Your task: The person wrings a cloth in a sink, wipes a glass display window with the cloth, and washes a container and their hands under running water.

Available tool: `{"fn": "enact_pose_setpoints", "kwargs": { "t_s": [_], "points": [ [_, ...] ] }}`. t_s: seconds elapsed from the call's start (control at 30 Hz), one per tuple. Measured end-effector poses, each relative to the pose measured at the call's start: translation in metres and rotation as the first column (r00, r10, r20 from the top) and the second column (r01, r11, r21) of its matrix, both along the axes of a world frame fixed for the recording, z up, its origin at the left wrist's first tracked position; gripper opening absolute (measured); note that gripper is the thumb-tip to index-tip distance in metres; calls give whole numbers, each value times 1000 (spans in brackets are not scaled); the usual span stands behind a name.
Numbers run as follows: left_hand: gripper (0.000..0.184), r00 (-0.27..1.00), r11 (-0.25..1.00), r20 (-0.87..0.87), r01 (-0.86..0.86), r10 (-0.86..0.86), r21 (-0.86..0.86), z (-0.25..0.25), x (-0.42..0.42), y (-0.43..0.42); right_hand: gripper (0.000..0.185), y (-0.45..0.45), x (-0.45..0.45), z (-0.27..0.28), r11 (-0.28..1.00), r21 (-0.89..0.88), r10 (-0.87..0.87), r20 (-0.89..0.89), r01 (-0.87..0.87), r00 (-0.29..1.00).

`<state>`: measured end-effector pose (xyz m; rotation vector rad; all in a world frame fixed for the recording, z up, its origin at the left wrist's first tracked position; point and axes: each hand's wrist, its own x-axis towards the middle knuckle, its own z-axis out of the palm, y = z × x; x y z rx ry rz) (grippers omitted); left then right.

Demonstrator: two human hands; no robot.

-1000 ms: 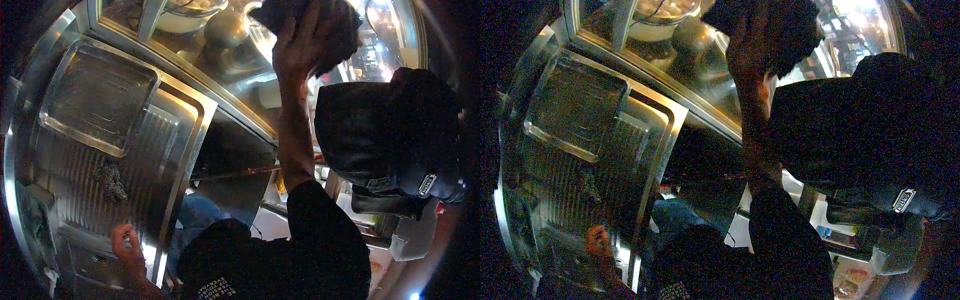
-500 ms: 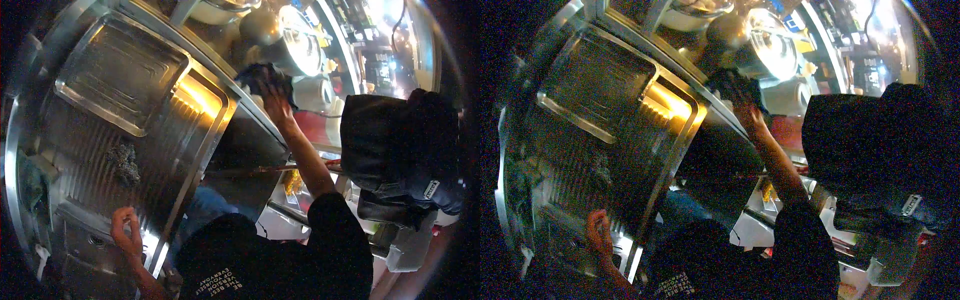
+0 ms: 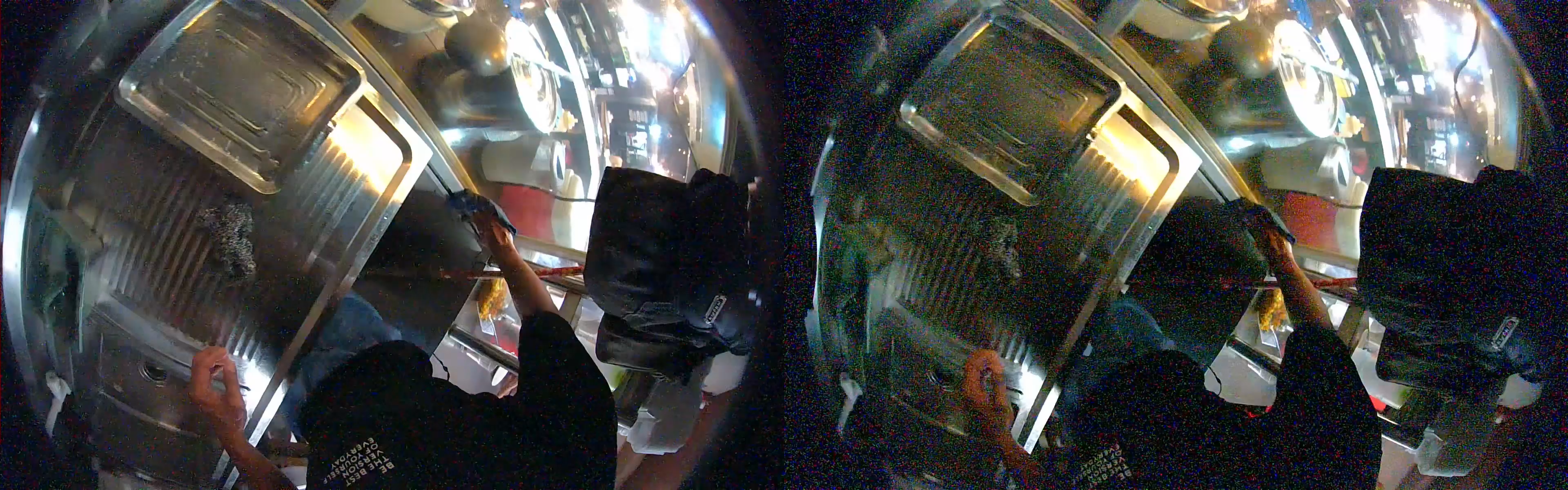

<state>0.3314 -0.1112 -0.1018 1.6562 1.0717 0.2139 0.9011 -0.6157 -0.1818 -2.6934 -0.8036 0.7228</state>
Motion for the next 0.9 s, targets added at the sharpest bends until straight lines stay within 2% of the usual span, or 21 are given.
{"fn": "enact_pose_setpoints", "kwargs": {
  "t_s": [0.07,0.1,0.17,0.23,0.33,0.37,0.4,0.43,0.53,0.6,0.67,0.7,0.73,0.77,0.8,0.87,0.9],
  "points": [
    [16,1000,1000,-17,-15,16,18,8,1,-2,37,-5,10,-14,970,227,-71,-51,80,996],
    [16,1000,999,-6,-27,27,19,11,1,-2,37,26,14,-8,995,83,51,97,-59,994],
    [17,999,999,11,-48,48,22,18,1,-2,39,104,28,1,909,-300,387,356,-288,851],
    [19,997,994,17,-77,76,74,18,-5,-4,40,192,43,12,836,-388,541,465,-388,701],
    [20,986,983,12,-164,163,80,14,-20,-14,43,323,62,28,737,-416,661,607,-533,441],
    [21,980,977,6,-201,201,68,13,-25,-17,44,370,62,38,694,-406,674,658,-595,336],
    [21,975,973,1,-222,223,63,14,-29,-19,49,423,46,62,593,-386,660,736,-706,153],
    [21,969,968,-6,-245,245,56,15,-32,-22,49,471,36,86,611,-396,726,625,-685,286],
    [20,957,956,-36,-285,288,72,19,-38,-29,47,542,94,39,599,-491,694,712,-632,105],
    [21,948,949,-50,-311,313,54,19,-41,-37,46,577,71,67,507,-527,723,691,-682,4],
    [24,942,942,-43,-334,334,-7,16,-46,-40,43,572,58,77,487,-458,719,694,-744,43],
    [24,942,942,-22,-333,334,29,16,-45,-40,42,570,54,81,475,-422,717,694,-772,62],
    [23,942,940,-2,-333,334,66,15,-44,-40,42,550,47,81,500,-292,723,659,-815,207],
    [23,942,937,19,-336,336,101,15,-45,-42,41,531,30,87,630,-75,692,507,-773,514],
    [20,935,934,-1,-353,354,57,14,-49,-45,41,512,13,93,764,133,570,316,-631,758],
    [15,917,917,-46,-398,397,-21,14,-60,-49,43,468,-12,102,878,174,444,52,-446,895],
    [15,918,918,-32,-396,396,16,17,-66,-48,45,433,0,93,824,-4,559,172,-567,811]
  ]
}}
